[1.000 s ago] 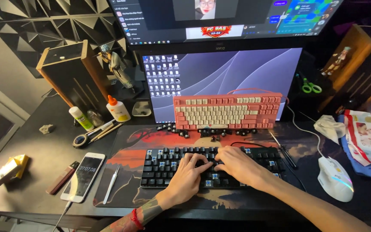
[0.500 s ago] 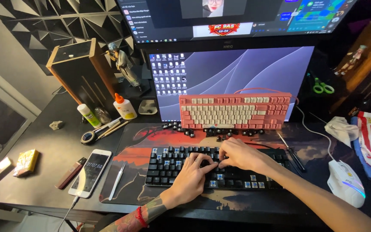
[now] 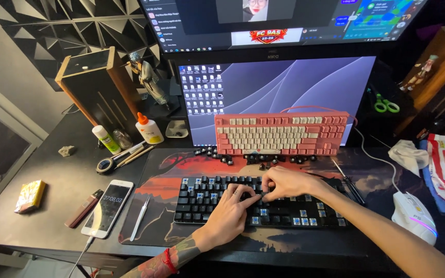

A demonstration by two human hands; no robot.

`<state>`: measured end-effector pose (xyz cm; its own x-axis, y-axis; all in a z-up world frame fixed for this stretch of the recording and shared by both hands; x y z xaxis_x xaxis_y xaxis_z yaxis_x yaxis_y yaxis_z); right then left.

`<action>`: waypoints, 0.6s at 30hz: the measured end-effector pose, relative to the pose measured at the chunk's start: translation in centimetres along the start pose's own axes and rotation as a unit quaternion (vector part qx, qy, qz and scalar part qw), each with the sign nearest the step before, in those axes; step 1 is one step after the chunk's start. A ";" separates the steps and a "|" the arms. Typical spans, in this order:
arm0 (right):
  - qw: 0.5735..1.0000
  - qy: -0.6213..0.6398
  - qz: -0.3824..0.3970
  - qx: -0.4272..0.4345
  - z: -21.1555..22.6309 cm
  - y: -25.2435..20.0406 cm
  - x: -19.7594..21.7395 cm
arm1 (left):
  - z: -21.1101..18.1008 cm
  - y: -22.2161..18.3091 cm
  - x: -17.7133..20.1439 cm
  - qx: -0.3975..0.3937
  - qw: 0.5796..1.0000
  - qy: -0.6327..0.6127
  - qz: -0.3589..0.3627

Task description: Removing keycaps from a mechanical keyboard and handling the individual keys.

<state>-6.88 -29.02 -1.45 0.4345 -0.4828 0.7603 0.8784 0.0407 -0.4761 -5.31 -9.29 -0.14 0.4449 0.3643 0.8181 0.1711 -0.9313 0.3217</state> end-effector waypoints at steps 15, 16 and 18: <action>0.981 0.122 -0.128 0.076 2.6 -5.2 1.4 | 1.2 0.2 2.5 0.027 0.993 -0.101 -0.058; 0.977 0.130 -0.158 0.067 3.5 -6.1 1.9 | 1.2 0.1 2.6 0.031 0.992 -0.100 -0.062; 0.971 0.141 -0.185 0.053 4.0 -6.9 1.3 | 1.4 0.0 2.7 0.037 0.992 -0.105 -0.063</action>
<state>-11.60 -26.38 4.58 0.0269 -0.7008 0.7128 0.9861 -0.0981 -0.1337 -2.90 -8.28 1.36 0.5869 0.4770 0.6542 0.2983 -0.8786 0.3729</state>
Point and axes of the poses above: each hand's wrist, its own y-axis towards the middle knuckle, its own x-axis out of the back of the hand, z = x × y, the point moved 8 cm from there along y, towards the middle knuckle, and after that the axes turned 1 degree about y, right-handed, at the moved point
